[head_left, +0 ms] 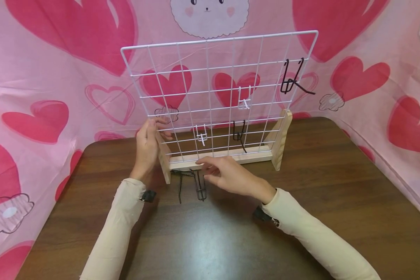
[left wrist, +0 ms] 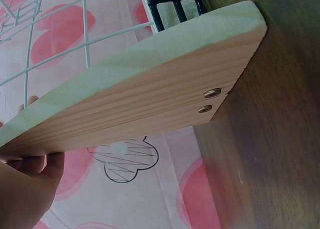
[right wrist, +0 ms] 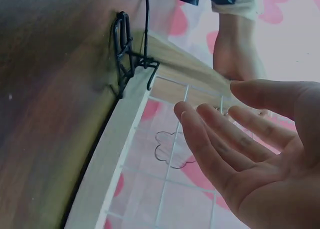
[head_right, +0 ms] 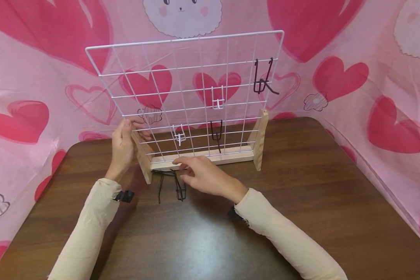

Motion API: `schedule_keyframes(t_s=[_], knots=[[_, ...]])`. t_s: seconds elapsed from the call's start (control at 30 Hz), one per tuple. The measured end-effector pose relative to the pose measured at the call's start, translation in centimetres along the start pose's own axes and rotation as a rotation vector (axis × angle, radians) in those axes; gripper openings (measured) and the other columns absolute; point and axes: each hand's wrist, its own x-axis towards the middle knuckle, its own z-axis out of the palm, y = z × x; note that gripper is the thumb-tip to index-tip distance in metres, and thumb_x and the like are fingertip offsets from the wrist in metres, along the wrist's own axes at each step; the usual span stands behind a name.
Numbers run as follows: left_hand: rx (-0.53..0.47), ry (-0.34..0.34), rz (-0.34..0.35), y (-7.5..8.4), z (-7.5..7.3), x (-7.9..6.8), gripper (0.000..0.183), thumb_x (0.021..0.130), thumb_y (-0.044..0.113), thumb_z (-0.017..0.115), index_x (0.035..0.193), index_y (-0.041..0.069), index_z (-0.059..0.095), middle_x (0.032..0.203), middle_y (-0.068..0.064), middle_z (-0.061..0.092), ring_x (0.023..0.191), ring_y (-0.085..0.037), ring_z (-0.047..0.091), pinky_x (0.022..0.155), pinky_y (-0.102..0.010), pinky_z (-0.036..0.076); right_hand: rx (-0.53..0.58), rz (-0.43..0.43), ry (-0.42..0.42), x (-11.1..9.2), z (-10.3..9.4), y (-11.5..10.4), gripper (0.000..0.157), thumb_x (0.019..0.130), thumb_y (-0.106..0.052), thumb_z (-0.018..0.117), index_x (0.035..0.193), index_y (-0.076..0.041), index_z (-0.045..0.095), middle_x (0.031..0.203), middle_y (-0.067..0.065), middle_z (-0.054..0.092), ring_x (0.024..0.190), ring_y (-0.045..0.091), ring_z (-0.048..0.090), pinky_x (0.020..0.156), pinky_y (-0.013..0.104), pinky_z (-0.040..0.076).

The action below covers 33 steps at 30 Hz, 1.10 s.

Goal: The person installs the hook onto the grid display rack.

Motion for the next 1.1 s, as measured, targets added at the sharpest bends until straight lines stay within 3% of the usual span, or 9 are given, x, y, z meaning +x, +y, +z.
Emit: schedule_keyframes(t_s=[0.27,0.4,0.5,0.63,0.8,0.97,1.1], knots=[[-0.004,0.008,0.001,0.2,0.1,0.0,0.038,0.109,0.014,0.032,0.106,-0.006,0.064,0.08,-0.014,0.066,0.066,-0.023,0.067,0.068,-0.044,0.059,0.189,0.083,-0.064,0.3,1.5,1.6,0.033,0.094,-0.009,0.068,0.125,0.003,0.063,0.111,0.012,0.071,0.102,0.019,0.069,0.092,0.031,0.056],[0.001,0.007,0.002,0.3,0.2,0.0,0.038,0.109,0.015,0.032,0.107,-0.007,0.063,0.083,-0.017,0.066,0.069,-0.04,0.064,0.068,-0.046,0.059,0.243,0.077,-0.068,0.3,2.3,2.0,0.025,0.099,-0.013,0.063,0.119,0.001,0.068,0.114,0.011,0.071,0.105,0.013,0.067,0.094,0.025,0.054],[0.002,0.009,0.002,0.3,0.3,0.1,0.038,0.109,0.015,0.032,0.107,-0.008,0.063,0.087,-0.021,0.066,0.072,-0.05,0.06,0.068,-0.045,0.059,0.242,0.06,-0.043,0.3,2.6,2.1,0.019,0.101,-0.015,0.06,0.108,-0.002,0.071,0.103,0.009,0.072,0.091,0.007,0.063,0.082,0.022,0.054],[-0.005,0.012,0.003,0.2,0.4,0.1,0.038,0.109,0.014,0.032,0.107,-0.009,0.062,0.088,-0.024,0.066,0.071,-0.05,0.06,0.067,-0.04,0.06,0.232,0.037,-0.027,0.3,2.9,2.4,0.017,0.101,-0.015,0.059,0.097,-0.004,0.072,0.089,0.009,0.069,0.075,0.007,0.053,0.067,0.023,0.047],[0.004,0.016,0.002,0.2,0.5,0.1,0.038,0.109,0.015,0.032,0.107,-0.008,0.062,0.083,-0.019,0.065,0.071,-0.049,0.06,0.068,-0.045,0.059,0.218,0.033,-0.041,0.3,3.1,2.6,0.019,0.101,-0.016,0.06,0.097,-0.005,0.074,0.089,0.008,0.072,0.073,0.006,0.052,0.067,0.022,0.046],[0.001,0.021,-0.012,0.3,0.4,-0.1,0.038,0.109,0.015,0.032,0.107,-0.007,0.063,0.085,-0.021,0.065,0.069,-0.039,0.064,0.069,-0.047,0.058,0.207,0.019,-0.056,0.3,3.1,2.5,0.019,0.101,-0.016,0.06,0.098,-0.006,0.075,0.088,0.006,0.072,0.068,0.005,0.051,0.063,0.021,0.046],[0.005,0.022,-0.016,0.3,0.2,-0.1,0.039,0.109,0.016,0.032,0.107,-0.007,0.063,0.083,-0.016,0.066,0.071,-0.046,0.061,0.069,-0.046,0.058,0.193,0.0,-0.059,0.4,3.2,2.4,0.019,0.101,-0.016,0.06,0.096,-0.006,0.075,0.083,0.006,0.071,0.063,0.004,0.044,0.059,0.02,0.041]])
